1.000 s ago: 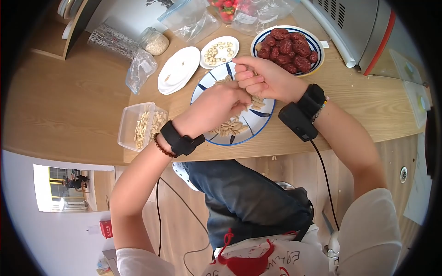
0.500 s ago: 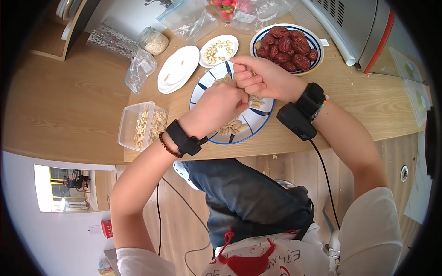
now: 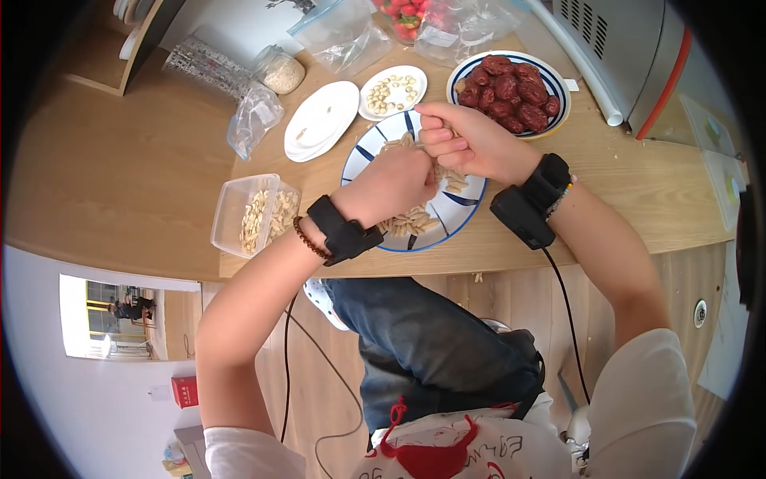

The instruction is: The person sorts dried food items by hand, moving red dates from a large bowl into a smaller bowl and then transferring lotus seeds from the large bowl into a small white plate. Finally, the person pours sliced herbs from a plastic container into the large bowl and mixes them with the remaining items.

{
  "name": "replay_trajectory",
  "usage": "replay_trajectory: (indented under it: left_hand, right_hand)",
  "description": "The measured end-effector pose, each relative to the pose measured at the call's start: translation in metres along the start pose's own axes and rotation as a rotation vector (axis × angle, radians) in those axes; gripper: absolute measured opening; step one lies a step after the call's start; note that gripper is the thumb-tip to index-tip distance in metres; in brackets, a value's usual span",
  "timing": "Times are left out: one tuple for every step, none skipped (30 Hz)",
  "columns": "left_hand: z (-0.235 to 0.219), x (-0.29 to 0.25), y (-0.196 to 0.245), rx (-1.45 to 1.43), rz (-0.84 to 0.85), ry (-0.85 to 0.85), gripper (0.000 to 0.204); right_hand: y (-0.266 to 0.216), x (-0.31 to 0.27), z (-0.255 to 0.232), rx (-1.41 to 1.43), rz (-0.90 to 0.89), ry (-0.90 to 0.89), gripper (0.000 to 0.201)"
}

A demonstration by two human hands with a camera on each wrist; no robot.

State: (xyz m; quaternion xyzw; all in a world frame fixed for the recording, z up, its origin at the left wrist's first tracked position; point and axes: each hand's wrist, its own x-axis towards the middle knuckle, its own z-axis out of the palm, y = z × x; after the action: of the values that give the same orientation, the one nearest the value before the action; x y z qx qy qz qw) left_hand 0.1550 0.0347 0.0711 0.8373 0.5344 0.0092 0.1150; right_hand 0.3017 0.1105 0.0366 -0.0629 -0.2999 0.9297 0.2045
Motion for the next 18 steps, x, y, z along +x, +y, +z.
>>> replay_trajectory:
  left_hand:
    - [-0.001,0.0,0.001,-0.004,-0.017,-0.009,0.014]
    - [0.0,0.0,0.002,0.071,-0.034,-0.012,0.013]
    - [0.001,0.0,0.004,0.145,-0.051,-0.016,0.012]
    - [0.002,0.0,0.007,0.218,-0.065,-0.02,0.012]
    - [0.001,-0.001,0.009,0.244,-0.057,-0.004,0.011]
    - [0.001,-0.002,0.011,0.268,-0.048,0.011,0.011]
    - [0.0,-0.003,0.012,0.293,-0.038,0.026,0.01]
    - [0.0,-0.003,0.012,0.342,-0.026,0.038,0.01]
    - [0.001,-0.003,0.012,0.392,-0.014,0.049,0.01]
    - [0.0,-0.004,0.013,0.441,-0.003,0.061,0.01]
    - [-0.002,-0.006,0.012,0.425,-0.035,0.057,0.01]
    - [-0.006,-0.009,0.01,0.408,-0.065,0.052,0.01]
    - [-0.011,-0.011,0.01,0.391,-0.093,0.047,0.01]
    - [-0.018,-0.013,0.007,0.386,-0.094,0.118,0.009]
    - [-0.028,-0.014,0.003,0.381,-0.095,0.19,0.009]
    - [-0.036,-0.014,0.002,0.377,-0.099,0.262,0.01]
    - [-0.043,-0.014,0.003,0.33,-0.093,0.325,0.01]
    - [-0.05,-0.015,0.005,0.285,-0.088,0.387,0.011]
  right_hand:
    - [0.0,0.001,0.0,0.003,0.002,-0.005,0.033]
    - [0.0,0.002,0.0,-0.002,0.003,-0.002,0.033]
    - [0.0,0.002,-0.001,-0.008,0.003,0.002,0.033]
    - [0.0,0.002,-0.001,-0.013,0.003,0.007,0.034]
    - [0.0,0.002,0.0,-0.012,0.004,0.004,0.034]
    - [0.0,0.001,0.0,-0.011,0.004,0.002,0.034]
    - [0.0,0.001,0.0,-0.01,0.005,0.0,0.035]
    - [0.0,0.0,0.001,-0.016,0.001,0.003,0.035]
    - [-0.001,-0.001,0.002,-0.021,-0.001,0.005,0.035]
    - [-0.001,-0.001,0.002,-0.027,-0.004,0.008,0.035]
    - [-0.001,0.0,0.002,-0.022,0.002,-0.004,0.035]
    - [-0.001,0.0,0.001,-0.017,0.007,-0.015,0.034]
    - [-0.001,-0.001,0.0,-0.011,0.011,-0.024,0.034]
    - [0.0,-0.001,0.001,-0.007,0.004,0.013,0.033]
    - [0.0,-0.001,0.003,-0.003,-0.002,0.048,0.032]
    - [0.001,0.0,0.005,-0.001,-0.006,0.082,0.03]
    - [0.001,0.0,0.004,-0.013,-0.007,0.099,0.029]
    - [0.002,0.001,0.004,-0.025,-0.005,0.114,0.027]
